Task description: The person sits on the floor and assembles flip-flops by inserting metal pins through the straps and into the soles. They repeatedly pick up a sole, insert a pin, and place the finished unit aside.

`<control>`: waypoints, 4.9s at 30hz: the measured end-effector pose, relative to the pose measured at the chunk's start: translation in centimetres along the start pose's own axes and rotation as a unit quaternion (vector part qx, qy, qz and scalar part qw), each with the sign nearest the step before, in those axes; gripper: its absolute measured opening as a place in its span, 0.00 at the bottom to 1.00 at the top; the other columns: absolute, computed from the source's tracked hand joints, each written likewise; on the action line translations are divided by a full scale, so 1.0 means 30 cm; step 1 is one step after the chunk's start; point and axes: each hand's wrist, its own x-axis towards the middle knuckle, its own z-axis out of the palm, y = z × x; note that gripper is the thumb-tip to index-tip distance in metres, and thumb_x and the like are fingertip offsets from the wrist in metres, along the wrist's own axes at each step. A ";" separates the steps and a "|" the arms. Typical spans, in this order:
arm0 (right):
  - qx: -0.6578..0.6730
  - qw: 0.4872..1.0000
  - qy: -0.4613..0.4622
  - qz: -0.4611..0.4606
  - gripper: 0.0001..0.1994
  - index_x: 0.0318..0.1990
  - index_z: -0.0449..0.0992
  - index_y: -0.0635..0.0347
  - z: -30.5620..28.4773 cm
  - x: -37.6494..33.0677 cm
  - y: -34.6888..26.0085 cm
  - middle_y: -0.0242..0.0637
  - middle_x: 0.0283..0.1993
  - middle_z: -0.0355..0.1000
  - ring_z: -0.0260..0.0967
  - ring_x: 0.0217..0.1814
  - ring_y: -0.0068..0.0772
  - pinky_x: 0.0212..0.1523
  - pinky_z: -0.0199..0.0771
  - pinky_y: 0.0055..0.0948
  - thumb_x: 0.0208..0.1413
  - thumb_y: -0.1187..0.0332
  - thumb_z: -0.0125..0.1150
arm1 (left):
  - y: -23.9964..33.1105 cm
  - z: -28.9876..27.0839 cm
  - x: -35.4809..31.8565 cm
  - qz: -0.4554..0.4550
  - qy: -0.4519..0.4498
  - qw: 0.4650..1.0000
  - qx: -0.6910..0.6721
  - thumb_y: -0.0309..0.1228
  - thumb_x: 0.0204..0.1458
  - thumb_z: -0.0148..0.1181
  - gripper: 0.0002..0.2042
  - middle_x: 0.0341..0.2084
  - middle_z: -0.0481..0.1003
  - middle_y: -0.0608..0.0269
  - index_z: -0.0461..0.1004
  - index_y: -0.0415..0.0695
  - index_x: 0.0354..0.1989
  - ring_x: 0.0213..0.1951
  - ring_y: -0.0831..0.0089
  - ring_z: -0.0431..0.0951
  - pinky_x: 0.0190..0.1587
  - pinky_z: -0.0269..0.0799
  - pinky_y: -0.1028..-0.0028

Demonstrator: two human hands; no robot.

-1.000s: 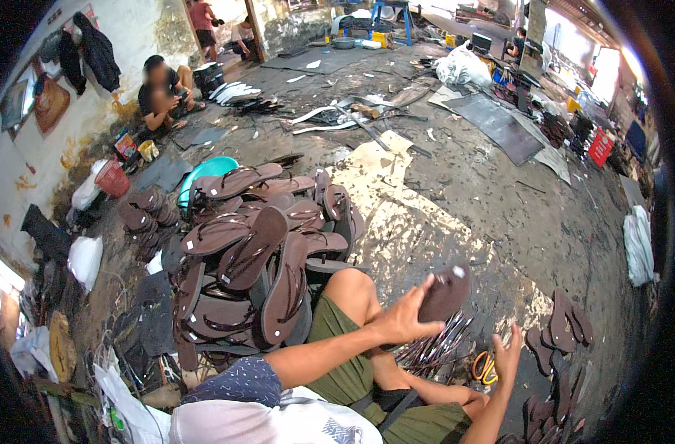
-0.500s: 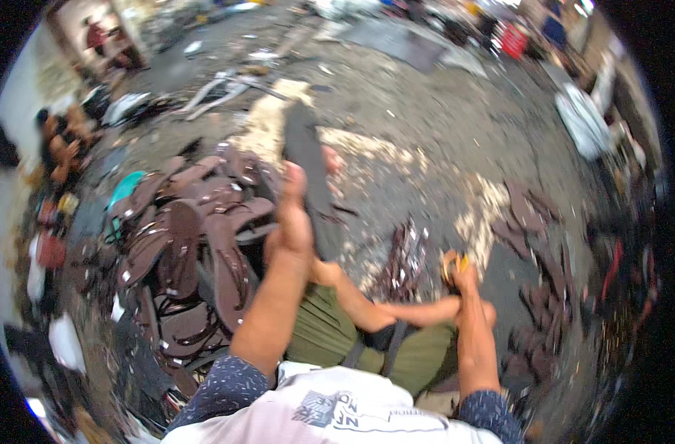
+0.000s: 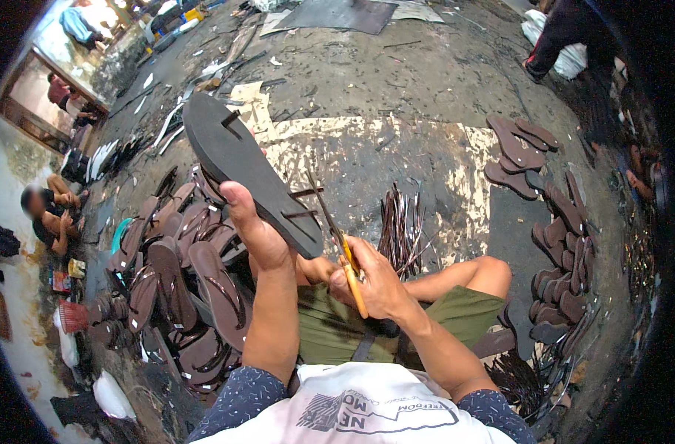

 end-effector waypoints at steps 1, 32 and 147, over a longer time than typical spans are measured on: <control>-0.007 0.999 0.022 -0.028 0.25 0.61 0.65 0.68 -0.004 0.025 -0.011 0.54 0.50 0.71 0.74 0.48 0.55 0.46 0.75 0.42 0.62 0.62 0.61 | 0.000 0.004 -0.017 0.001 -0.003 1.000 0.006 0.59 0.63 0.54 0.40 0.67 0.65 0.57 0.60 0.35 0.70 0.64 0.69 0.66 0.69 0.55 0.67; -0.388 0.915 0.040 0.108 0.19 0.46 0.79 0.59 -0.475 0.161 0.527 0.54 0.36 0.79 0.78 0.39 0.61 0.38 0.77 0.52 0.60 0.52 0.61 | 0.444 -0.444 0.088 0.090 0.103 0.849 0.510 0.42 0.51 0.76 0.45 0.56 0.71 0.57 0.57 0.40 0.73 0.53 0.70 0.75 0.49 0.77 0.70; -0.097 0.969 0.138 0.180 0.14 0.41 0.80 0.62 -0.210 0.179 0.716 0.46 0.36 0.81 0.81 0.40 0.44 0.42 0.78 0.42 0.62 0.59 0.62 | 0.092 -0.244 -0.231 -0.196 0.025 0.975 0.103 0.27 0.67 0.56 0.19 0.46 0.80 0.56 0.69 0.34 0.65 0.38 0.79 0.81 0.40 0.79 0.82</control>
